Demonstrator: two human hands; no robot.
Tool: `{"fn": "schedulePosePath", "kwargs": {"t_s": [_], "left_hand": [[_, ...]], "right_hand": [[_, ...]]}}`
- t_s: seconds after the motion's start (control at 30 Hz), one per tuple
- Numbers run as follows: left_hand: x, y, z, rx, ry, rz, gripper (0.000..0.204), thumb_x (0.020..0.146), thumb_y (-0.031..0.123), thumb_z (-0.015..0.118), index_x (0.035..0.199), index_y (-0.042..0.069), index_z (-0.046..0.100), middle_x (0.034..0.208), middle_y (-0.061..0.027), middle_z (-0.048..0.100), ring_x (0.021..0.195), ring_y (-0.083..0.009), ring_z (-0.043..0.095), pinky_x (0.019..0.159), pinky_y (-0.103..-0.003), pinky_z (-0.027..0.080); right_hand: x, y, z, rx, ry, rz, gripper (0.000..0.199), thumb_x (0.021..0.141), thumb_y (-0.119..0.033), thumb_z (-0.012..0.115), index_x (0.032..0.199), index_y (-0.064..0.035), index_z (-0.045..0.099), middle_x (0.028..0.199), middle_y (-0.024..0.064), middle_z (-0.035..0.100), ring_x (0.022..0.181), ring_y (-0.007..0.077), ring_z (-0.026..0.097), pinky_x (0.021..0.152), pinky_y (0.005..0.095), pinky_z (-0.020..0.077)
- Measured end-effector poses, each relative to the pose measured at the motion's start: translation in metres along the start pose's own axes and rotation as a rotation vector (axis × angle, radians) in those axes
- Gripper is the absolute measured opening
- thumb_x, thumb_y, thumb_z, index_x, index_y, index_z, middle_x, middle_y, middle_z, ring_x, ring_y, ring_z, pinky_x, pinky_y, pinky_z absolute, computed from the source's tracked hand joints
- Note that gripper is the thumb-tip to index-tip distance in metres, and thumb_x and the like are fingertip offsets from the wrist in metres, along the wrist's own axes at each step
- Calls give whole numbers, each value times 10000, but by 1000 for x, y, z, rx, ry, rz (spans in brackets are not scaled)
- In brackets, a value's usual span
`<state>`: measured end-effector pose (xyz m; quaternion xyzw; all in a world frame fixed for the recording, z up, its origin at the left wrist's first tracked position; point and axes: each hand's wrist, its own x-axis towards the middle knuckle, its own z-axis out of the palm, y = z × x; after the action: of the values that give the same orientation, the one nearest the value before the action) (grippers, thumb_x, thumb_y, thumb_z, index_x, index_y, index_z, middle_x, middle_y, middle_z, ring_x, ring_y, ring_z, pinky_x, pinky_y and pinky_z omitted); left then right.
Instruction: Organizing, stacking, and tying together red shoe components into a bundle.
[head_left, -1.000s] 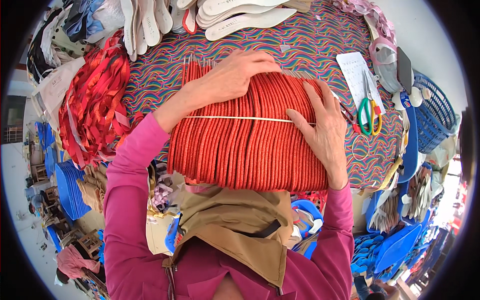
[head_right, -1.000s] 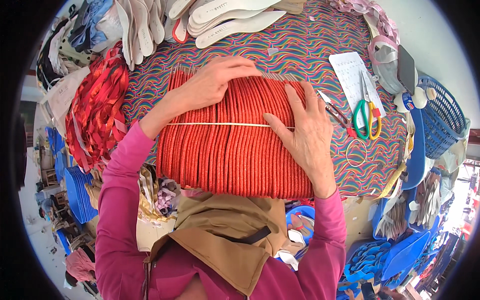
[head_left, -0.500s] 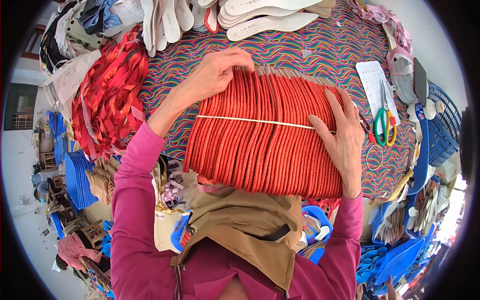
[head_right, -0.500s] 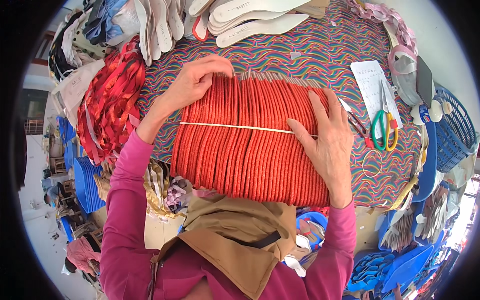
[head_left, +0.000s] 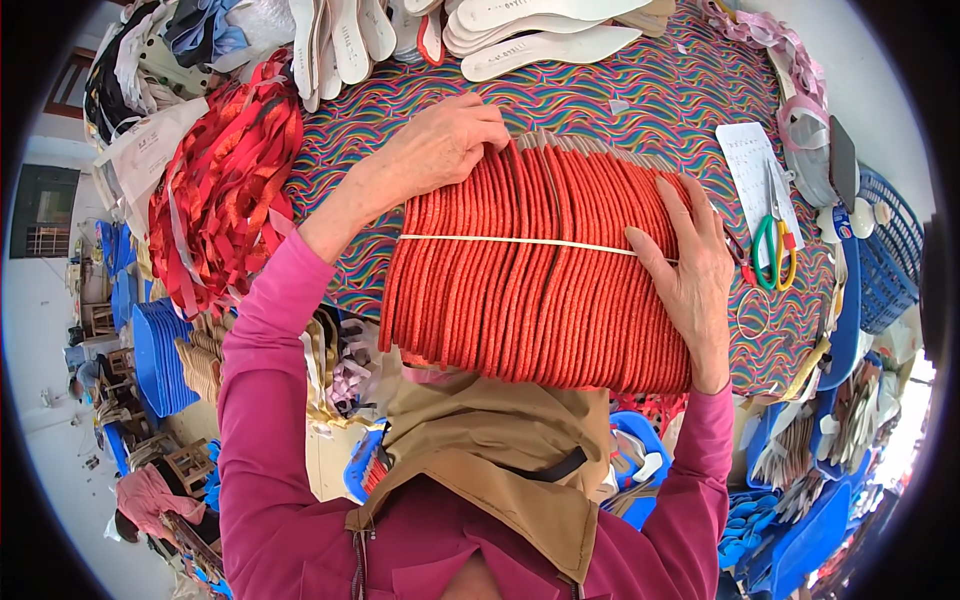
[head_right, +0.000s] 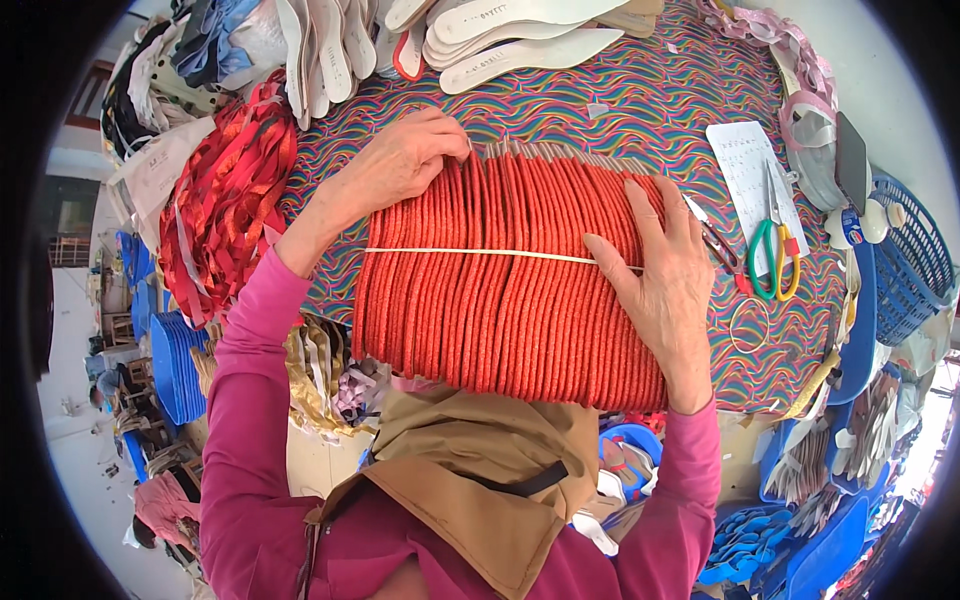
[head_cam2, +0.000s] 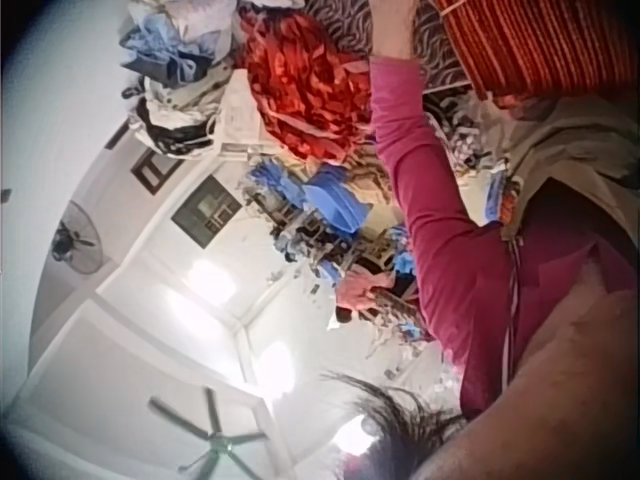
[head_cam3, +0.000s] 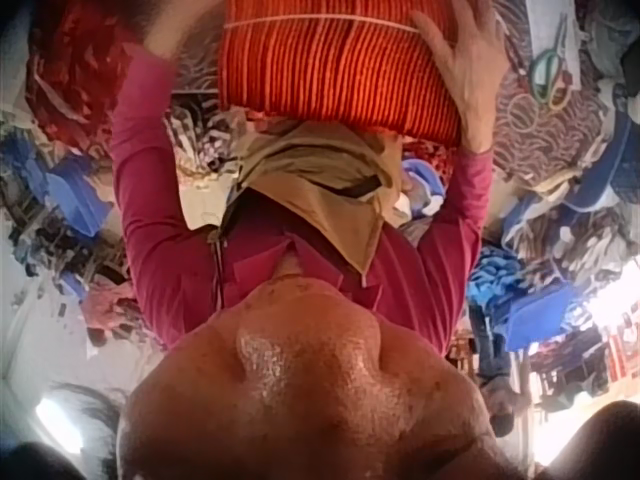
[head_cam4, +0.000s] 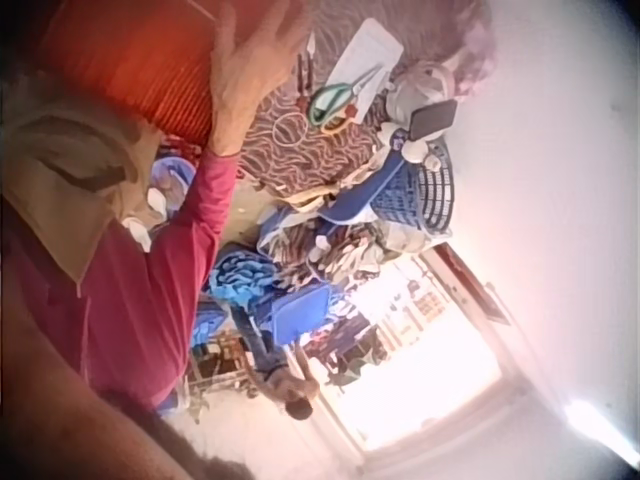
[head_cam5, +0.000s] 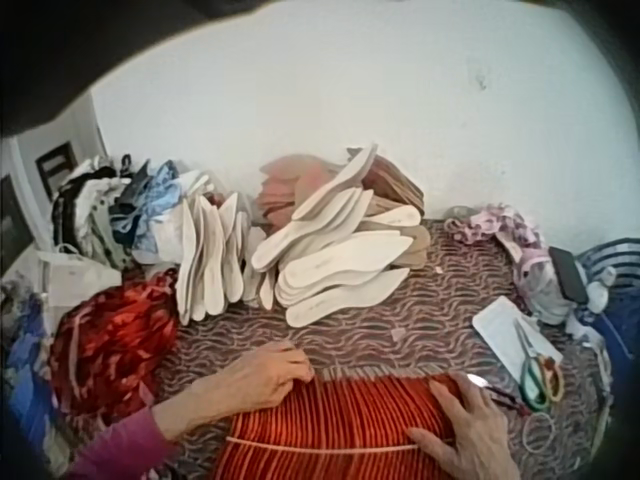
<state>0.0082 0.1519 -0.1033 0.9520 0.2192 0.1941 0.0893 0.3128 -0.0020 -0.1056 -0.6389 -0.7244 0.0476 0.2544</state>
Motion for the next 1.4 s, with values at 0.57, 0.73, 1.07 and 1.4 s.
{"fn": "schedulePosePath", "kwargs": {"t_s": [0.57,0.73,1.07,1.4], "left_hand": [[-3,5,2,-430,138,-302,300,733,-93,553,912,90,709,872,-31,651,741,-202,551,725,-324,467],[-2,-10,3,-199,64,-61,342,728,-77,577,985,109,706,961,-32,654,754,-207,553,718,-336,469],[-9,4,-2,-173,304,-244,322,814,32,658,1124,107,699,1102,-80,643,952,-258,607,847,-333,488],[-8,48,14,-39,130,-431,473,1006,333,545,1369,29,548,1370,-170,572,1265,-334,531,1095,-435,378]], "right_hand": [[-1,0,-1,37,-24,28,584,908,-386,695,1391,-83,566,1479,141,484,1233,362,552,1009,415,485],[0,0,0,37,-25,31,590,902,-387,700,1392,-87,567,1478,144,485,1229,365,556,1009,413,486],[-1,15,-9,397,-27,154,554,942,-308,673,1416,-48,553,1417,137,559,1191,314,595,993,359,490],[17,33,-6,403,-138,253,569,982,-276,629,1469,-18,486,1407,153,587,1188,279,609,1001,326,474]]}}
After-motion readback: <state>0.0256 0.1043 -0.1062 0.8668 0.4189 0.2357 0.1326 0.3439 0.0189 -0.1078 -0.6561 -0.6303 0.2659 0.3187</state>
